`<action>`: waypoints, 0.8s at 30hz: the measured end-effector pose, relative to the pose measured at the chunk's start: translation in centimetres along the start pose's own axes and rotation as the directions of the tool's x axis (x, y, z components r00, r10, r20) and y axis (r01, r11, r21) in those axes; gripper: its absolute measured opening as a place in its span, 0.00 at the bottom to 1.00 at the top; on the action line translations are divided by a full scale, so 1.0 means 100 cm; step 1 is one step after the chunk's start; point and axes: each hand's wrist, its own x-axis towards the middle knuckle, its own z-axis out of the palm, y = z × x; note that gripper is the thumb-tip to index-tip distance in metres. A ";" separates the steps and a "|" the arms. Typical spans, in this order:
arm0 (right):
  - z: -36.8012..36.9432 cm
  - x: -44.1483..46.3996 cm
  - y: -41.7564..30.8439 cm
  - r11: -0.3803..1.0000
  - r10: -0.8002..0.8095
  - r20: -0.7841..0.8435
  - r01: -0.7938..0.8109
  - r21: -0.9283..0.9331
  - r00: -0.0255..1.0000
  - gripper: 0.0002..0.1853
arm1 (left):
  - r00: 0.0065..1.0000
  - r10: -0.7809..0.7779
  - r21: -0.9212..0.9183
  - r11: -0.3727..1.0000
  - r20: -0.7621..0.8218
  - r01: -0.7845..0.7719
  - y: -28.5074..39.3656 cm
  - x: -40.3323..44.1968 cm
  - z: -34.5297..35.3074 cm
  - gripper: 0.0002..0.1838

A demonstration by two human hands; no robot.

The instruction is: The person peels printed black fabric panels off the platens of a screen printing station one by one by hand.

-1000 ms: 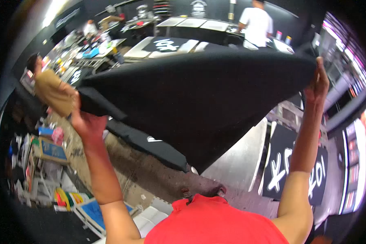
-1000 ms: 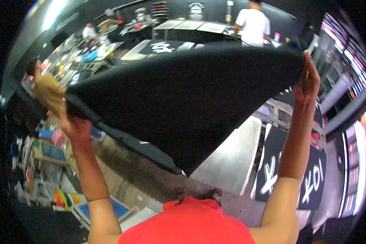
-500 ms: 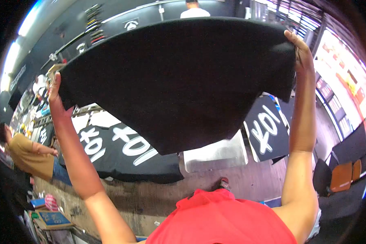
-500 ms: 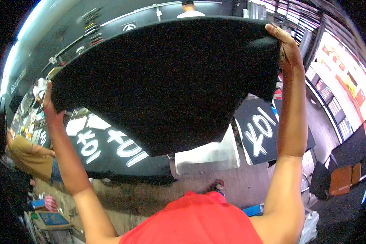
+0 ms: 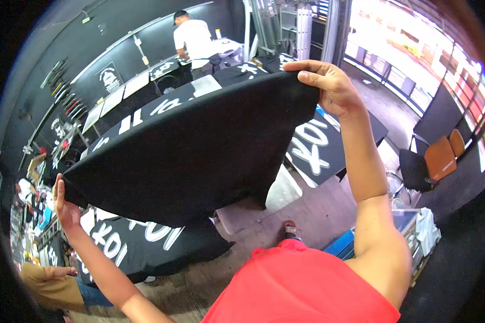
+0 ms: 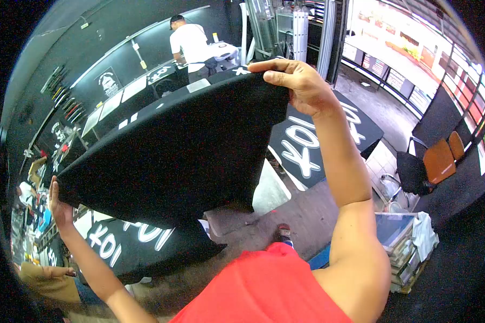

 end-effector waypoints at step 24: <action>-0.126 -0.026 0.134 0.951 0.302 -0.337 -0.308 0.036 0.892 0.16 | 0.970 -0.216 0.078 0.971 -0.114 0.226 -0.108 -0.079 0.043 0.19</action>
